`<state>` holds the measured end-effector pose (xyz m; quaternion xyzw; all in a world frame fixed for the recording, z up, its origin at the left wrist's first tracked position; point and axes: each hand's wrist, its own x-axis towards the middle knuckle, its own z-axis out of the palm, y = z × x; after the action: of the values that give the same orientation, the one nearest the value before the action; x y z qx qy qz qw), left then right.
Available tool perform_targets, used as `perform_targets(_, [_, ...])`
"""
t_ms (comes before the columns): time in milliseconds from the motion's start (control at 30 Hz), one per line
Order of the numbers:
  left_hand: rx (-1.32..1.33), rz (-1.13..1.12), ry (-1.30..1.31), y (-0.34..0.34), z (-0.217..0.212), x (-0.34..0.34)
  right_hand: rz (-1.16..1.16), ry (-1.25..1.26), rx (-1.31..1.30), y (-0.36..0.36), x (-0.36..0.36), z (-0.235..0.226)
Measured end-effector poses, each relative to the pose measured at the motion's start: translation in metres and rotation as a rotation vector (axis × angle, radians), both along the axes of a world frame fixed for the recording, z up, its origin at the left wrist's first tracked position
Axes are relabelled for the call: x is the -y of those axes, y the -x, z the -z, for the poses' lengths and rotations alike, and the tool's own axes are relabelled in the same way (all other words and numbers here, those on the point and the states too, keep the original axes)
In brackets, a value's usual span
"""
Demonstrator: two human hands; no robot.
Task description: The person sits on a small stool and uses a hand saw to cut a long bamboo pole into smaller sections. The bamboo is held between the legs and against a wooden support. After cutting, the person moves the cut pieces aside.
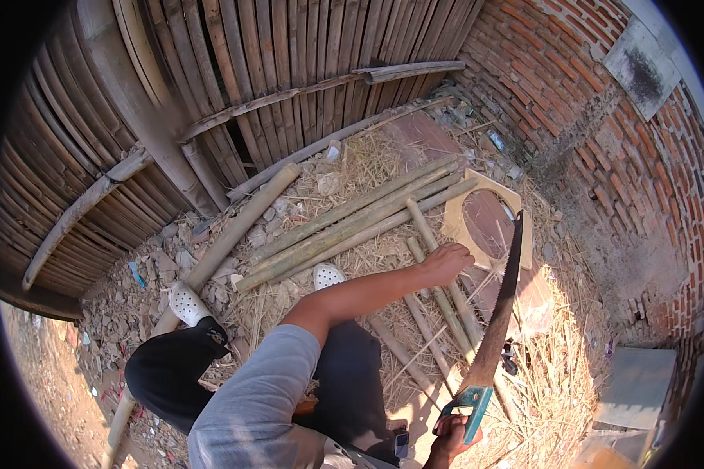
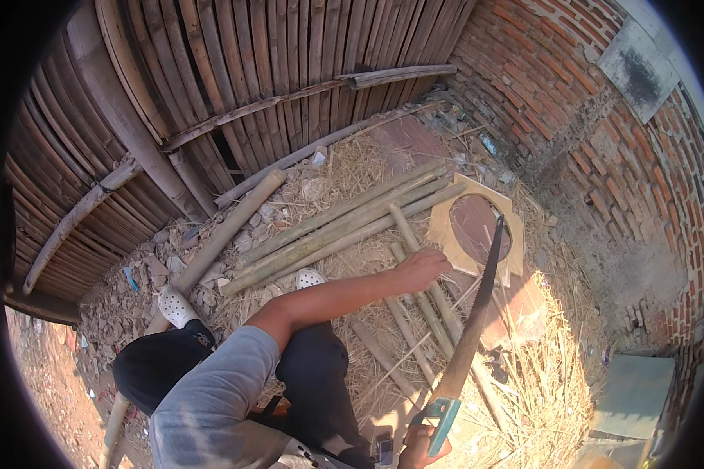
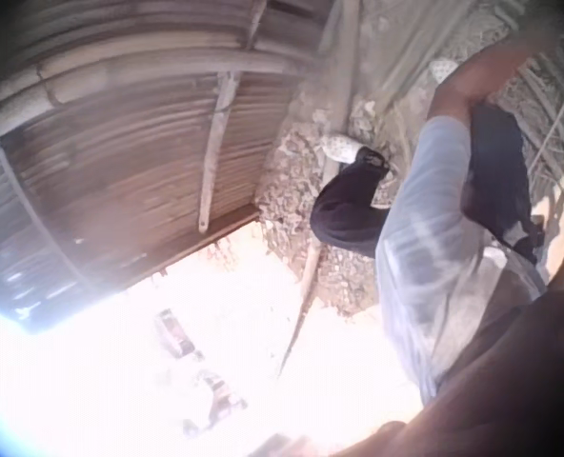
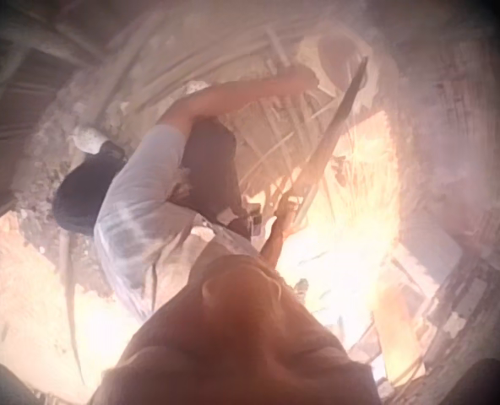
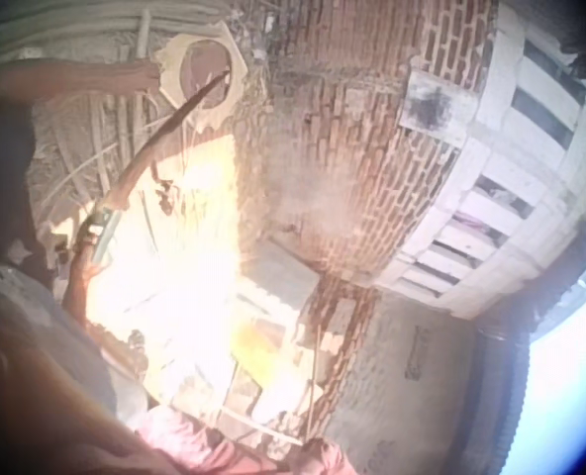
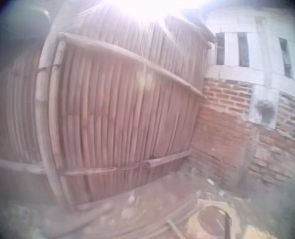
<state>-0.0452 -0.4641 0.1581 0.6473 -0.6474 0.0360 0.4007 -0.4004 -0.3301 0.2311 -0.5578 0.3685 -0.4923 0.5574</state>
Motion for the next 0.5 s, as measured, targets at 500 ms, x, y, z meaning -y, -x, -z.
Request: perform_targets(500, [-1.077,0.045,-0.492,0.013,-0.122,-0.337,-0.675,0.669,-0.268,-0.223,-0.062,-0.051])
